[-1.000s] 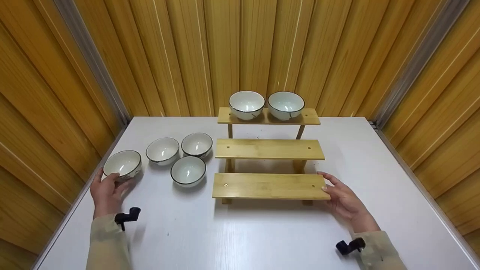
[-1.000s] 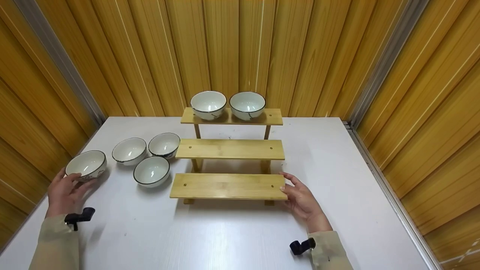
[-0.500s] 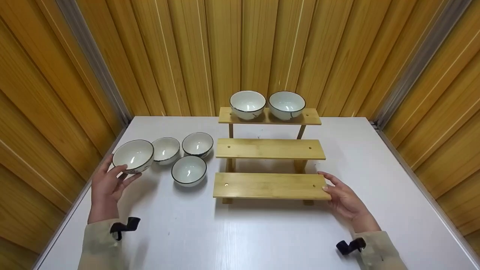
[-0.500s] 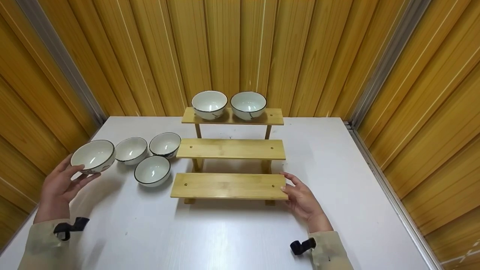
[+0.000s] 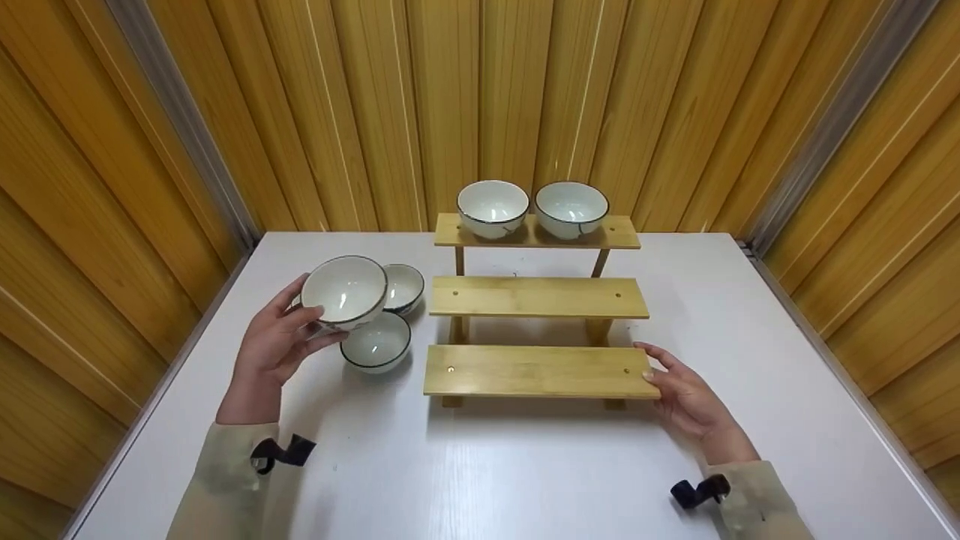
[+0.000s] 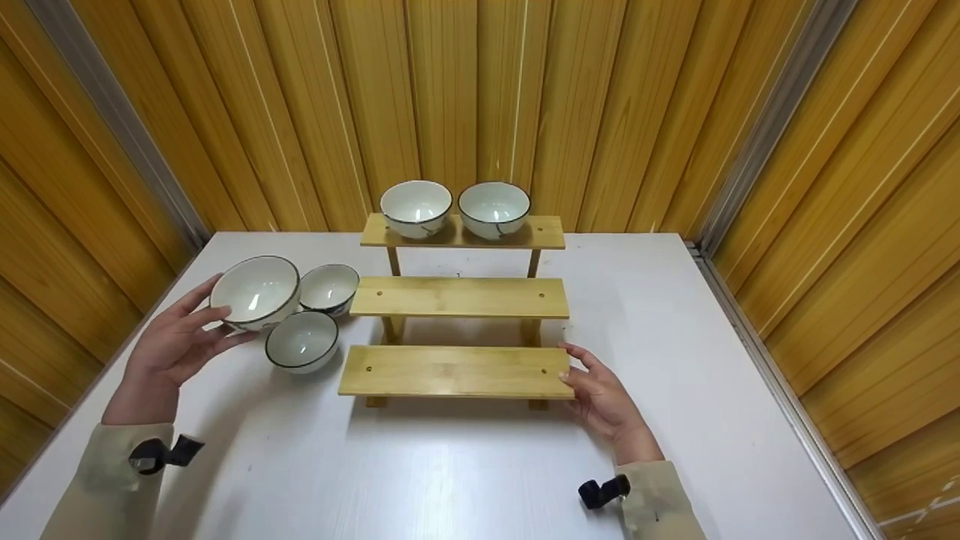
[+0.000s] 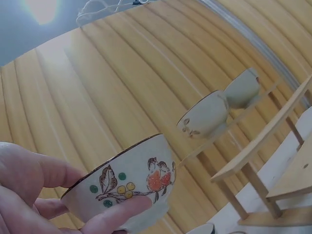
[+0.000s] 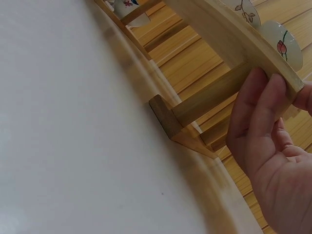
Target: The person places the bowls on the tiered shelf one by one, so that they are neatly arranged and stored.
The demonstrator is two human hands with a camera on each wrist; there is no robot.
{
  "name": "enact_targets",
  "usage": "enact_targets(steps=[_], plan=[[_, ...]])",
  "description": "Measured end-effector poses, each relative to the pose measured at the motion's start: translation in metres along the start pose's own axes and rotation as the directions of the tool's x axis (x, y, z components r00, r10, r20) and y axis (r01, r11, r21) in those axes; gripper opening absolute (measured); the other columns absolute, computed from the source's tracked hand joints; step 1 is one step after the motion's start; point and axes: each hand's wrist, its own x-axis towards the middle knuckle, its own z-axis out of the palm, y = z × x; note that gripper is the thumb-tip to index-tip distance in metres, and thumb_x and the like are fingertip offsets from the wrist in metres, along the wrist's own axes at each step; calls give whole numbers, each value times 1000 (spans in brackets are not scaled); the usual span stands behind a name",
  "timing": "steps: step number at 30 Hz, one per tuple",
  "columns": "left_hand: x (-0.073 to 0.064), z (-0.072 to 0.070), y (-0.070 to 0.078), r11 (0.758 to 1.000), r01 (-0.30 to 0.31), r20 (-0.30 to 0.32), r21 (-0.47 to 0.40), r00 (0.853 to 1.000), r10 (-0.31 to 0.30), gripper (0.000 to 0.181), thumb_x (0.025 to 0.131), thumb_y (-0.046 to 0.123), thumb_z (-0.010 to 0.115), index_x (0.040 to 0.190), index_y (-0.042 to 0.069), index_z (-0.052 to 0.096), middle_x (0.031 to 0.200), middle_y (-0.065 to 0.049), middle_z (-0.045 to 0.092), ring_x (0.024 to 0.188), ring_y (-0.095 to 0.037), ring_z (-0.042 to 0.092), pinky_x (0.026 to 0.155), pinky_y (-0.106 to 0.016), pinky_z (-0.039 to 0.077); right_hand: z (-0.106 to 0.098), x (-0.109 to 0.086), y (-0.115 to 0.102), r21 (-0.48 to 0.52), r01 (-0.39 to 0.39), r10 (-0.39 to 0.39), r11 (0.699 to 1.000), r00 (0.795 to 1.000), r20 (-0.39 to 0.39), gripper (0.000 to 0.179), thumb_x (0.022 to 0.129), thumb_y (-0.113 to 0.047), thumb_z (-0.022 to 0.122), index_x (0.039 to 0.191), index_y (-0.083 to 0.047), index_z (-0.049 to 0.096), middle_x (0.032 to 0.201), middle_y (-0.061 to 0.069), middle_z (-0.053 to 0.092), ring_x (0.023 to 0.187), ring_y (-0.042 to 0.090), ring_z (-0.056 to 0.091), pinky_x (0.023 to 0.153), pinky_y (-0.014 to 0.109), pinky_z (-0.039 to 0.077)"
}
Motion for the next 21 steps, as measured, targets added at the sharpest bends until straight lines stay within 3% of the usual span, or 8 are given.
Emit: enact_targets(steps=[9, 15, 21], plan=[[14, 57, -3, 999, -18, 143, 27, 990, 14, 75, 101, -6, 49, 166, 18, 21, 170, -18, 15, 146, -42, 38, 93, -49, 63, 1, 0, -1, 16, -6, 6, 1000, 1000, 14, 48, 107, 2, 41, 150, -19, 38, 133, -2, 64, 99, 10, 68, 77, 17, 61], [26, 98, -10, 999, -21, 218, 27, 976, 14, 74, 98, -7, 51, 164, 16, 27, 163, -25, 26, 134, -43, 47, 91, -53, 63, 2, 0, -1, 24, -8, 9, 1000, 1000, -15, 48, 107, 2, 43, 150, -18, 38, 132, -4, 61, 94, 9, 66, 71, 16, 57], [39, 139, -19, 1000, 16, 277, 7, 961, -17, 73, 97, -7, 53, 163, 15, 30, 160, -23, 32, 131, -39, 52, 99, -59, 58, 2, 0, -1, 46, -12, 13, 999, 1000, -5, 48, 107, 2, 41, 151, -18, 37, 133, -3, 62, 98, 10, 68, 75, 17, 60]])
